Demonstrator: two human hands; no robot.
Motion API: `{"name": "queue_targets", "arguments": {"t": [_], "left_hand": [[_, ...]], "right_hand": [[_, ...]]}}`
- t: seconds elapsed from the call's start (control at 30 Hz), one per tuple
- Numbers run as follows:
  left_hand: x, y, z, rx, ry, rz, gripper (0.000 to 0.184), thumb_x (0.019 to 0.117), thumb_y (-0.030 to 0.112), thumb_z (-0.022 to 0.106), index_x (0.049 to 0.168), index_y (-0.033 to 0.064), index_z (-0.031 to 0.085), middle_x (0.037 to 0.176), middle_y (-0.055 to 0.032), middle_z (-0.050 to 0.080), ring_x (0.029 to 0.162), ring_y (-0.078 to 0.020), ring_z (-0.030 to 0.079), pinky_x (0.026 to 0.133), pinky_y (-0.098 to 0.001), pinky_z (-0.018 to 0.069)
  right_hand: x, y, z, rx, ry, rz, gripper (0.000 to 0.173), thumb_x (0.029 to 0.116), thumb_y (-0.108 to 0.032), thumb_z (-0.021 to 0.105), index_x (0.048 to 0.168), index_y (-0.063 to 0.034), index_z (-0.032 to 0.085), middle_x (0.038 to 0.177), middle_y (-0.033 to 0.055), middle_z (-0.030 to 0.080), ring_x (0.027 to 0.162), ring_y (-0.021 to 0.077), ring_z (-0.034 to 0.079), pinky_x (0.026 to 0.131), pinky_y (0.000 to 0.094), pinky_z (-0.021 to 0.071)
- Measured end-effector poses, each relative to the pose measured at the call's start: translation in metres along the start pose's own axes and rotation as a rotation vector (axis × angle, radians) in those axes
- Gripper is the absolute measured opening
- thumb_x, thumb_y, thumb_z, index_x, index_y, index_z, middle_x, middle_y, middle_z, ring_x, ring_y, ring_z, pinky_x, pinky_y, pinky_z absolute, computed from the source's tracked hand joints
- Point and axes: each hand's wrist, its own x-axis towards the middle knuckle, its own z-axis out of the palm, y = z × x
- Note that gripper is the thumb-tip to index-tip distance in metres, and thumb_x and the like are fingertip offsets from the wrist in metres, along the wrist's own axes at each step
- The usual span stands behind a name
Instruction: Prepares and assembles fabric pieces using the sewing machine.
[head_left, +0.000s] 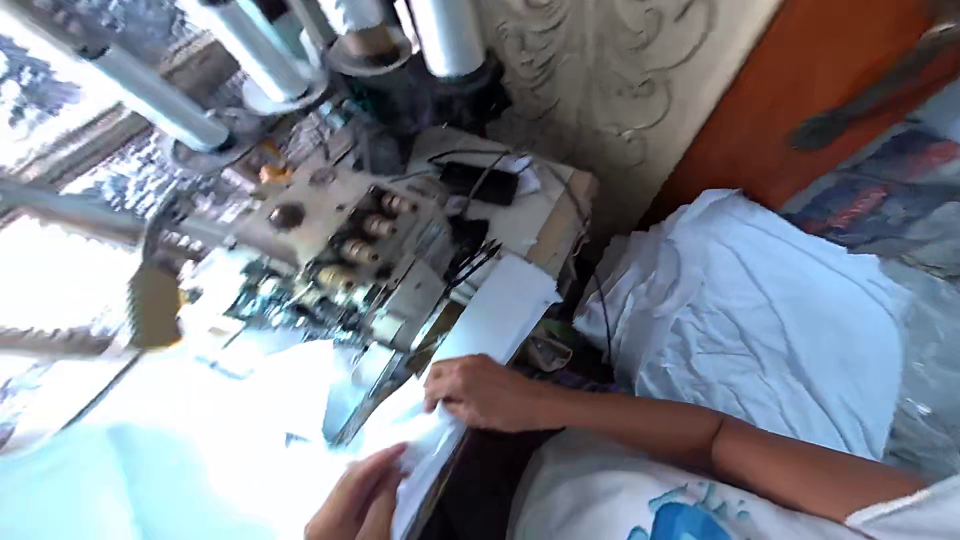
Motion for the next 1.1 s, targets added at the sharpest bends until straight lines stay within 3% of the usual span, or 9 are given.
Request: {"name": "queue_targets", "arguments": {"t": [0.1,0.23,0.33,0.47,0.53,0.63,0.73,0.87,1.1], "left_hand": [[0.021,-0.003,0.028,0.087,0.09,0.016,0.021,0.0898,-0.001,0.057,0.103,-0.0118,0.069,0.096,-0.0063,0.073,0.081,0.0036,0.065,0.077,-0.0153,0.0548],[0.02,-0.004,0.033,0.053,0.224,0.011,0.013,0.0928,0.004,0.063,0.095,-0.0046,0.071,0.085,0.0032,0.072,0.076,0.0044,0.066,0.073,-0.0144,0.0565],[0.017,0.002,0.029,0.132,0.296,0.026,0.012,0.0925,0.011,0.068,0.094,0.0012,0.075,0.084,0.0051,0.063,0.076,0.0054,0.058,0.07,-0.0102,0.05],[0.016,0.006,0.014,0.098,0.271,0.078,0.007,0.0899,0.011,0.07,0.094,0.0061,0.072,0.111,0.0019,0.063,0.108,-0.0021,0.059,0.094,-0.019,0.0509],[0.019,0.004,0.004,0.012,0.185,0.095,0.006,0.0901,0.015,0.067,0.091,0.0088,0.067,0.13,-0.0007,0.064,0.126,-0.0084,0.057,0.104,-0.0283,0.0495],[0.022,-0.004,-0.007,-0.172,0.046,0.075,0.006,0.0901,0.019,0.066,0.086,0.0154,0.063,0.132,-0.0008,0.067,0.132,-0.014,0.057,0.11,-0.0356,0.0475],[0.024,-0.01,-0.013,-0.307,-0.021,0.041,0.006,0.0901,0.018,0.064,0.084,0.0173,0.065,0.12,-0.001,0.073,0.125,-0.0164,0.063,0.107,-0.0365,0.0497],[0.023,-0.014,-0.013,-0.427,0.02,0.046,0.005,0.0889,0.015,0.068,0.087,0.019,0.07,0.092,0.007,0.07,0.094,-0.007,0.067,0.085,-0.0248,0.0561],[0.016,-0.011,-0.015,-0.532,0.245,0.029,0.009,0.0884,0.012,0.072,0.092,0.02,0.074,0.094,0.0077,0.072,0.088,-0.0035,0.068,0.078,-0.0207,0.0582]], "right_hand": [[-0.006,0.004,0.003,-0.01,0.022,0.011,0.024,0.092,0.01,0.057,0.105,0.0048,0.076,0.108,0.0199,0.073,0.098,0.0297,0.072,0.087,0.0431,0.0567],[-0.01,0.008,0.011,-0.082,0.133,-0.128,0.025,0.0864,0.008,0.063,0.105,0.0,0.078,0.108,0.0152,0.074,0.089,0.0232,0.073,0.074,0.0369,0.0596],[-0.011,0.007,0.013,-0.113,0.155,-0.251,0.03,0.0855,0.001,0.058,0.108,-0.0005,0.078,0.109,0.0149,0.073,0.093,0.0234,0.071,0.077,0.0357,0.0584],[-0.011,0.002,0.018,-0.127,0.192,-0.334,0.025,0.0888,-0.024,0.069,0.097,-0.0027,0.079,0.1,0.0115,0.074,0.089,0.0185,0.071,0.075,0.0299,0.0575],[-0.011,0.0,0.023,-0.126,0.194,-0.352,0.019,0.0855,-0.02,0.075,0.091,-0.0024,0.078,0.095,0.0108,0.074,0.086,0.0173,0.07,0.073,0.0282,0.0578],[-0.01,-0.005,0.027,-0.076,0.16,-0.385,0.008,0.083,-0.005,0.071,0.086,-0.0003,0.076,0.092,0.011,0.073,0.084,0.0149,0.07,0.073,0.0249,0.0578],[-0.009,-0.01,0.027,-0.041,0.117,-0.417,0.008,0.0823,-0.001,0.067,0.085,0.0008,0.074,0.091,0.0111,0.072,0.083,0.0125,0.069,0.073,0.0214,0.0568],[-0.007,-0.015,0.025,-0.013,0.08,-0.386,0.009,0.0823,0.001,0.067,0.087,0.0011,0.074,0.093,0.0106,0.071,0.083,0.0098,0.068,0.071,0.0184,0.0555],[-0.006,-0.015,0.015,0.061,0.113,-0.245,0.007,0.0849,-0.004,0.074,0.09,-0.0001,0.076,0.097,0.0082,0.072,0.09,0.0063,0.069,0.078,0.0171,0.0569]]}}
